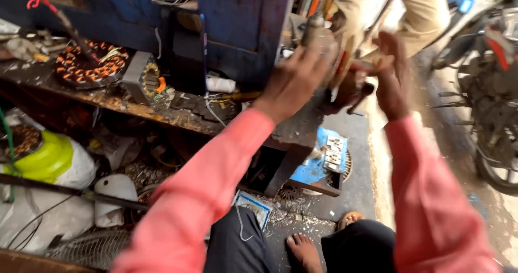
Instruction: Winding copper wire onto a component using a manual tool in a repair shop.
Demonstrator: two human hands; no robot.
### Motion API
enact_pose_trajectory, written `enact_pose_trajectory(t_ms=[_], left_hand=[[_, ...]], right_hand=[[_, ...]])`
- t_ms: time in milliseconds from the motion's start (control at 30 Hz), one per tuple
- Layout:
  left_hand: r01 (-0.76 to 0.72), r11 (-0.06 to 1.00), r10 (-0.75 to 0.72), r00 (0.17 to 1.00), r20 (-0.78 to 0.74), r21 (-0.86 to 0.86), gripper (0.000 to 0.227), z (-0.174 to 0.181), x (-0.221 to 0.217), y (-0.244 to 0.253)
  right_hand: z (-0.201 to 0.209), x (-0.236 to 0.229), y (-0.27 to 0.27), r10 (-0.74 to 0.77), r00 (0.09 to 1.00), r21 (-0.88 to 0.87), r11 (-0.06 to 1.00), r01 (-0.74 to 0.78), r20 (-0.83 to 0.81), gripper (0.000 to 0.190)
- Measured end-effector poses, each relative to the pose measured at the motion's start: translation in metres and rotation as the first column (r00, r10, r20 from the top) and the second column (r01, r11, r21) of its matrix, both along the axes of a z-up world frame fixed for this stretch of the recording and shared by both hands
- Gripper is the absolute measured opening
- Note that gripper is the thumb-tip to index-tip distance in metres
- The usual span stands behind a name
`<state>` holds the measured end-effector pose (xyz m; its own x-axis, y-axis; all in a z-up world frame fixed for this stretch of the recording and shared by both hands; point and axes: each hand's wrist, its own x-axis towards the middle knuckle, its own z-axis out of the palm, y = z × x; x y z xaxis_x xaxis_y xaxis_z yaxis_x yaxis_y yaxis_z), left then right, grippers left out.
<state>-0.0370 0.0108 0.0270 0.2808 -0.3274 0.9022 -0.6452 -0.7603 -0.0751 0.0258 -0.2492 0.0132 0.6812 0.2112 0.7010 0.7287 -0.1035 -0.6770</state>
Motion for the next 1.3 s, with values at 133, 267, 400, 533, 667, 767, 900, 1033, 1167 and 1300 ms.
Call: enact_pose_trajectory(t_ms=[133, 267, 400, 533, 667, 767, 900, 1033, 1167, 1300], left_hand=[[0.144, 0.985, -0.142, 0.989, -0.033, 0.098, 0.02, 0.005, -0.065, 0.043], [0.225, 0.954, -0.183, 0.961, -0.209, 0.2, 0.009, -0.002, -0.115, 0.074], [0.315, 0.931, -0.166, 0.818, -0.551, 0.187, 0.014, -0.021, -0.176, 0.093], [0.282, 0.933, -0.062, 0.737, -0.673, 0.224, 0.019, -0.071, -0.226, 0.103], [0.23, 0.943, 0.116, 0.451, -0.885, 0.241, 0.025, -0.132, -0.231, 0.134], [0.118, 0.951, 0.228, 0.361, -0.904, 0.287, 0.026, -0.147, -0.222, 0.158], [-0.059, 0.965, 0.257, 0.407, -0.876, 0.256, 0.029, -0.14, -0.214, 0.185], [-0.204, 0.956, 0.277, 0.381, -0.882, 0.212, 0.03, -0.128, -0.2, 0.235], [-0.547, 0.826, 0.413, 0.419, -0.809, 0.138, 0.029, -0.141, -0.199, 0.296], [-0.627, 0.778, 0.41, 0.564, -0.717, -0.048, 0.046, -0.159, -0.193, 0.331]], right_hand=[[-0.133, 0.014, -0.065, -0.211, 0.886, -0.064, 0.977, 0.203, -0.412, 0.064], [-0.072, -0.062, -0.04, -0.382, 0.812, -0.618, 0.785, 0.034, -0.441, 0.048], [-0.016, -0.085, -0.083, -0.01, 0.768, -0.259, 0.944, -0.204, -0.64, 0.016], [0.007, -0.113, -0.069, -0.322, 0.911, 0.248, 0.889, 0.385, -0.257, 0.022], [0.011, -0.159, -0.013, -0.16, 0.945, 0.248, 0.94, 0.234, -0.286, 0.013], [-0.021, -0.187, 0.027, -0.08, 0.964, -0.206, 0.978, 0.027, -0.254, 0.026], [-0.041, -0.232, 0.073, -0.062, 0.884, -0.723, 0.603, -0.337, -0.464, 0.058], [-0.076, -0.243, 0.063, -0.138, 0.891, -0.865, 0.343, -0.366, -0.432, 0.071], [-0.079, -0.247, 0.053, -0.226, 0.89, -0.882, 0.364, -0.301, -0.397, 0.07], [-0.072, -0.249, 0.045, -0.169, 0.923, -0.87, 0.427, -0.248, -0.346, 0.07]])
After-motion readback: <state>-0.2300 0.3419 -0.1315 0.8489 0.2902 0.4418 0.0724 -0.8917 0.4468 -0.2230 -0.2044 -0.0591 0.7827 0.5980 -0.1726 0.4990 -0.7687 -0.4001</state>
